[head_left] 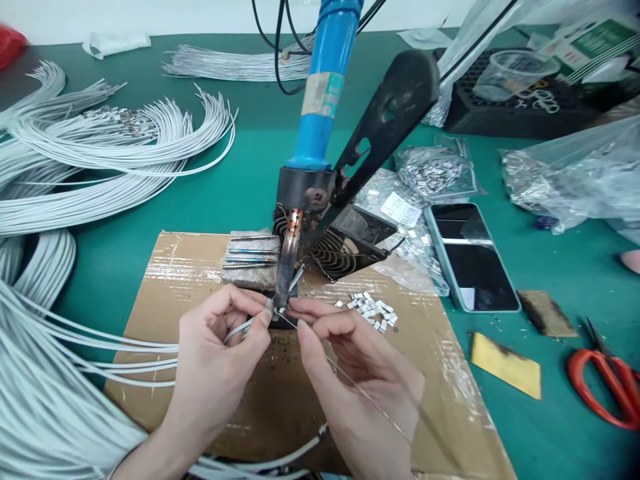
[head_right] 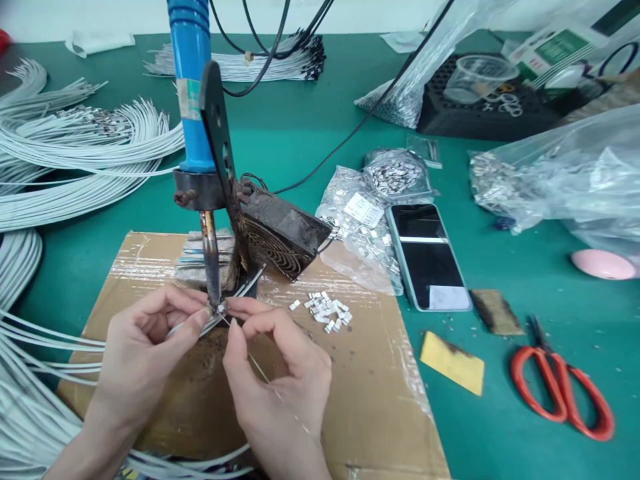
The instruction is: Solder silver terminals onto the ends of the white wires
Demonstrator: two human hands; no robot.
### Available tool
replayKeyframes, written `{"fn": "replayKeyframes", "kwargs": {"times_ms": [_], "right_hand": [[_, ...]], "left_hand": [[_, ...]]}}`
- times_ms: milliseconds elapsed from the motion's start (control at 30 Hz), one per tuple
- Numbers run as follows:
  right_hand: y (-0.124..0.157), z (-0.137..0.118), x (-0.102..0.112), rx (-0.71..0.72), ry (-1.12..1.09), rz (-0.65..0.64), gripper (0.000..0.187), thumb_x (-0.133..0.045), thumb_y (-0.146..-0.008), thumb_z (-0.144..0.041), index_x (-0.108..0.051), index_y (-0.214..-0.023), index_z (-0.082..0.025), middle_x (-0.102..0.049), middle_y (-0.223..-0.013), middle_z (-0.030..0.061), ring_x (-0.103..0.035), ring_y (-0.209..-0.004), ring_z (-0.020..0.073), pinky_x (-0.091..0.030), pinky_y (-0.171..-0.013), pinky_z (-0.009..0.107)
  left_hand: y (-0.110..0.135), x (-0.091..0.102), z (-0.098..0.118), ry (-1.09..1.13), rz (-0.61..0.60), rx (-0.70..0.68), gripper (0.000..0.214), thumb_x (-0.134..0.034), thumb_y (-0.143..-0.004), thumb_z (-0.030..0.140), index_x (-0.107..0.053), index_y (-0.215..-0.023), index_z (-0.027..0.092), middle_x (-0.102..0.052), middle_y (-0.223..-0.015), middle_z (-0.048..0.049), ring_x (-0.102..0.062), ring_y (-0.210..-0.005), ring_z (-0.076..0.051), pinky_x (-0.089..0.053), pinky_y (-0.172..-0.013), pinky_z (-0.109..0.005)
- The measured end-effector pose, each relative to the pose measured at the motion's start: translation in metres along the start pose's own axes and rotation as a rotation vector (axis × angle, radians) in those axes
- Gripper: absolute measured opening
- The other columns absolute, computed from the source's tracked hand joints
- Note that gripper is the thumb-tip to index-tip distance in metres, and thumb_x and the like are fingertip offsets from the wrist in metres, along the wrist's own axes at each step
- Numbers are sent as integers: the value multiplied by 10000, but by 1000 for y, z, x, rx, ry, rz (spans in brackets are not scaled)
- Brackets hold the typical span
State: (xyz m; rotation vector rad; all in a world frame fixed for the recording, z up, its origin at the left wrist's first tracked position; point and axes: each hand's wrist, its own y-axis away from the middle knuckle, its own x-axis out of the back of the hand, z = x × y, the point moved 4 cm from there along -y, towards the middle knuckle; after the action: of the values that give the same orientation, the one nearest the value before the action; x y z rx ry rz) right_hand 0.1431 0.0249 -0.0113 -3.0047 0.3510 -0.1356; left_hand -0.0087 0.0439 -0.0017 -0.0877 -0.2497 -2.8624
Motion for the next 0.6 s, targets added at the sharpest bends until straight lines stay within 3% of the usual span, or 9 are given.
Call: {"fn": "replayKeyframes", "kwargs": {"times_ms": [300,600], "right_hand": [[1,-2,0,-25,-23,19,197,-727,-901,-121,-664,-753,-236,-826,-995,-1,-797,-946,146,-629,-844,200],[1,-3,0,-26,-19,5,206,-724,-904,-104,-668,-756,-236,-828,-990,-5,-794,-948,137,-612,-861,195]], "left_hand": [[1,-2,0,-5,-4,-3,122,-755,-727,115,-706,-647,193,-769,-774,2,-693,-653,-97,-508,-553,-146],[1,0,3,-5,-2,-25,128,-763,-732,102,-717,-650,189,-768,-775,-6,-707,-674,-107,-538,-591,-153]]}}
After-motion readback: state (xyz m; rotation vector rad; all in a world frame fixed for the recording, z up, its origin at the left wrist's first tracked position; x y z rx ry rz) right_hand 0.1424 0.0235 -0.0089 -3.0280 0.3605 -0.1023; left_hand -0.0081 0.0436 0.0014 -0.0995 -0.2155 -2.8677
